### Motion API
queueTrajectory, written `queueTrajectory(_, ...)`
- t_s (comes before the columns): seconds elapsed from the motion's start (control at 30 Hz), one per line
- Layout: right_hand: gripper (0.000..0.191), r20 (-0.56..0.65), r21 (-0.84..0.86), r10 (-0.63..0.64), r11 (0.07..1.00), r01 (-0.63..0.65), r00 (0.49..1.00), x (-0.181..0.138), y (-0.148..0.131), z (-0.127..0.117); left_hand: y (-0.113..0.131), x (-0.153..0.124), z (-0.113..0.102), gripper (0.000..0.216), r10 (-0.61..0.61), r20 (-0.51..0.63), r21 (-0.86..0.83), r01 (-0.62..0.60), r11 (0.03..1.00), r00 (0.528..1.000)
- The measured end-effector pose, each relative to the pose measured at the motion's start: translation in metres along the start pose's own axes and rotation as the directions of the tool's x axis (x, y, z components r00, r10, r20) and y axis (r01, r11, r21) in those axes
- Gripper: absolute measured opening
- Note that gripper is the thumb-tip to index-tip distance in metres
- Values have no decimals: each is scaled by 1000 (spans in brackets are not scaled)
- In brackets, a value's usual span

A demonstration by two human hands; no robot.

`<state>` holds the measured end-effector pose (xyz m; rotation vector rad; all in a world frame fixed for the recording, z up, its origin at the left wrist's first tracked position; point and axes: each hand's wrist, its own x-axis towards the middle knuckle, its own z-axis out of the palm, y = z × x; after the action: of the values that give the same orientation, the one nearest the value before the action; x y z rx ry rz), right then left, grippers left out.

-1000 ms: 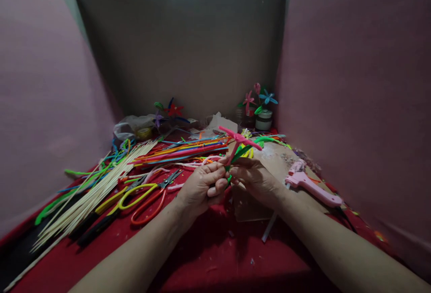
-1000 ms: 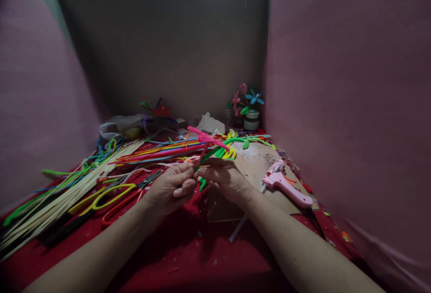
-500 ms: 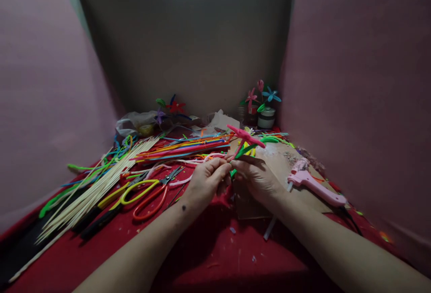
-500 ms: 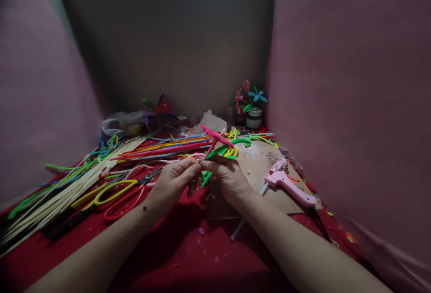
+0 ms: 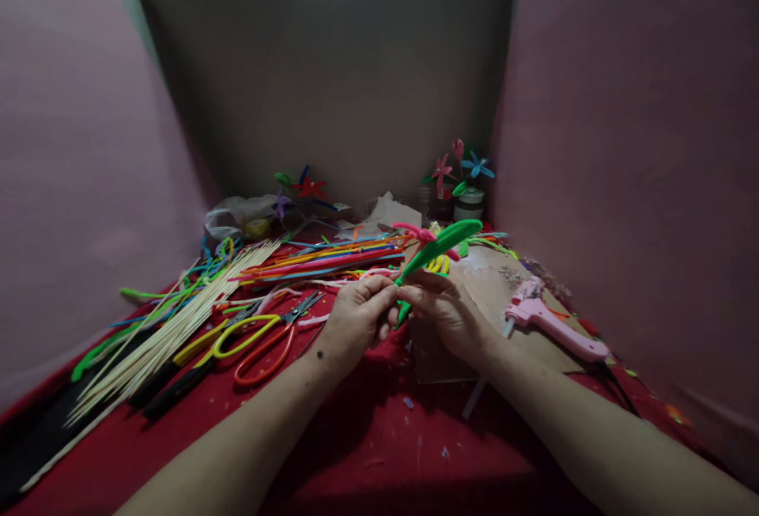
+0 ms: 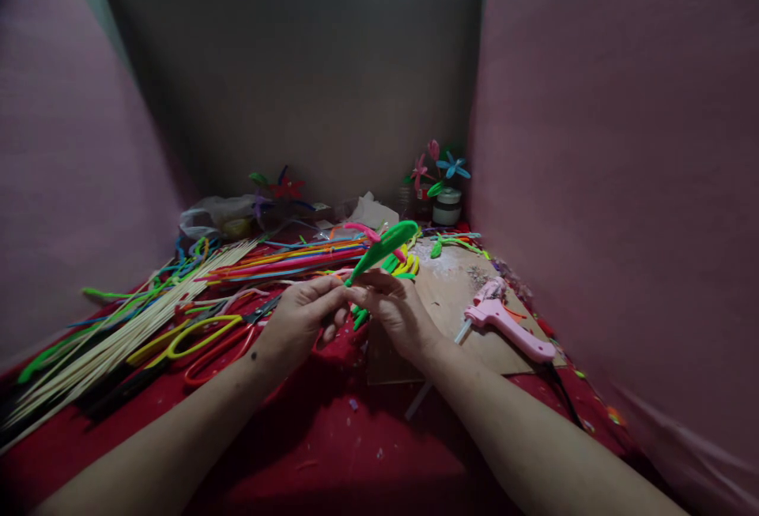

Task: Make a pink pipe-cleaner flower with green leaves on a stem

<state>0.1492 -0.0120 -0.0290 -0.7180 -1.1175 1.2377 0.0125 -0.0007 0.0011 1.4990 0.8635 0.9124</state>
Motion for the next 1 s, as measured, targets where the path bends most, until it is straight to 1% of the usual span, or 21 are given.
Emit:
queueTrajectory(0.07,13,-10,10,-4,1000,4,1000,1,1,-1,-1,1,-2,22,-50,58,-143,58,988,997)
queueTrajectory(0.13,11,-7,34,6,999,-6,1000,3,1,-2,-3,3,-4,19,-90,140,-283,127,951,986)
queueTrajectory(0.23,12,38,102,31,994,-35,999,4,0,-4,-7,3,-6,12,-93,273,-430,207,879,958)
queueTrajectory(0.3,12,50,143,36,989,-43,998,4,0,-5,-9,3,-7,11,-77,342,-487,247,838,937)
queueTrajectory(0.4,13,76,193,39,980,-53,996,3,-2,-6,-11,3,-9,12,-57,413,-528,290,798,909)
queueTrajectory(0.5,16,110,176,32,983,-51,993,2,-5,-5,-9,3,-9,13,-55,438,-503,296,812,897)
queueTrajectory(0.57,16,92,161,30,986,-44,995,2,-6,-4,-6,2,-7,16,-71,414,-429,264,864,908)
queueTrajectory(0.6,16,64,161,31,986,-41,997,2,-6,-3,-4,1,-6,18,-72,377,-366,219,904,924)
queueTrajectory(0.63,15,29,160,35,986,-39,999,2,-5,-3,-3,0,-4,21,-61,315,-276,153,949,947)
queueTrajectory(0.67,15,-4,157,41,987,-40,999,2,-4,-3,-2,-1,-2,23,-25,230,-158,63,986,973)
queueTrajectory(0.7,15,-30,151,47,988,-42,998,2,-4,-3,-3,-2,0,23,43,136,-8,-43,999,990)
queueTrajectory(0.73,15,-50,143,48,989,-40,998,2,-3,-3,-4,-3,1,22,144,50,160,-150,976,988)
queueTrajectory(0.77,16,-58,134,41,990,-33,997,2,-3,-3,-7,-4,2,19,257,-5,327,-241,914,966)
queueTrajectory(0.8,16,-60,126,30,992,-22,998,1,-2,-3,-10,-4,2,15,361,-24,467,-309,828,932)
queueTrajectory(0.83,17,-59,119,18,993,-11,998,1,-3,-3,-13,-4,1,11,442,-17,571,-355,741,897)
queueTrajectory(0.87,17,-60,110,9,994,-2,998,0,-3,-2,-16,-4,0,10,489,6,636,-381,672,872)
queueTrajectory(0.9,16,-61,96,3,995,2,998,0,-4,-1,-18,-3,-1,11,504,25,666,-390,635,863)
queueTrajectory(0.93,14,-61,80,0,997,5,998,0,-5,-1,-20,-3,-2,14,497,33,669,-388,633,867)
queueTrajectory(0.97,13,-58,63,1,998,2,998,-1,-5,0,-20,-2,-3,18,474,28,652,-376,658,880)
queueTrajectory(1.0,13,-49,47,7,999,-5,999,-1,-6,1,-19,-1,-3,21,440,12,614,-354,705,898)
